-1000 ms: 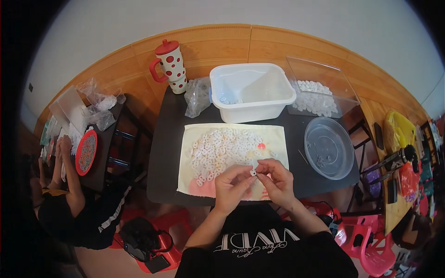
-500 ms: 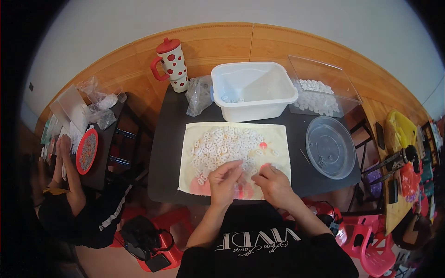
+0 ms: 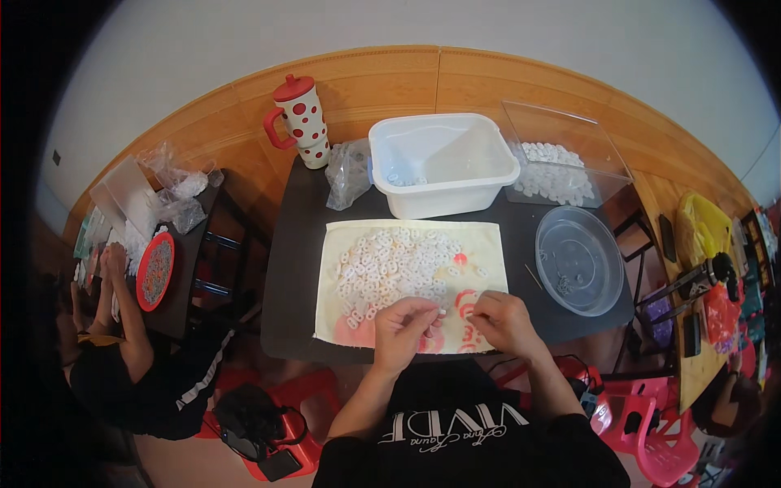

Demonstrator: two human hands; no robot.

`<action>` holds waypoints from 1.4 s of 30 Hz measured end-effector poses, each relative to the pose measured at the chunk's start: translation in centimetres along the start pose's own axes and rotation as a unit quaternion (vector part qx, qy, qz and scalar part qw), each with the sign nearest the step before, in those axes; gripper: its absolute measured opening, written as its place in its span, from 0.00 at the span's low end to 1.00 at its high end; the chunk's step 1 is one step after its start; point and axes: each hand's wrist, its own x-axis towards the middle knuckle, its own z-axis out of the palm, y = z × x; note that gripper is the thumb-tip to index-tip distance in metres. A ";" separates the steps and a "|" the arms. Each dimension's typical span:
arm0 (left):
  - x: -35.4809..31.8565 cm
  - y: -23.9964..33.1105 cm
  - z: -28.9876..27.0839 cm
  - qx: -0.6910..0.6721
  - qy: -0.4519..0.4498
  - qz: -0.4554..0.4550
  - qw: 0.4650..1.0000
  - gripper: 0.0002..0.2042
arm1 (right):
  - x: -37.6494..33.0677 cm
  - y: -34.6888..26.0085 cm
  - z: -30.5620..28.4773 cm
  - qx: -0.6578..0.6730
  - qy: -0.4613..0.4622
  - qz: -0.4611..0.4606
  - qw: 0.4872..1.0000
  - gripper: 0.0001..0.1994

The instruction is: The person is sorting and assembling small white plastic rings on a workspace.

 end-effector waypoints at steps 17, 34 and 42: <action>-1.0 -0.2 0.9 0.070 -0.032 0.044 0.996 0.13 | 2.2 -3.0 1.5 0.244 0.162 -0.019 0.956 0.04; -1.3 0.6 1.2 0.052 -0.026 0.006 0.998 0.15 | 2.4 -3.0 0.8 0.259 0.078 -0.015 0.963 0.04; -1.6 -0.7 1.6 0.041 -0.009 0.036 0.998 0.13 | 1.8 -2.2 0.8 0.281 0.046 -0.007 0.959 0.05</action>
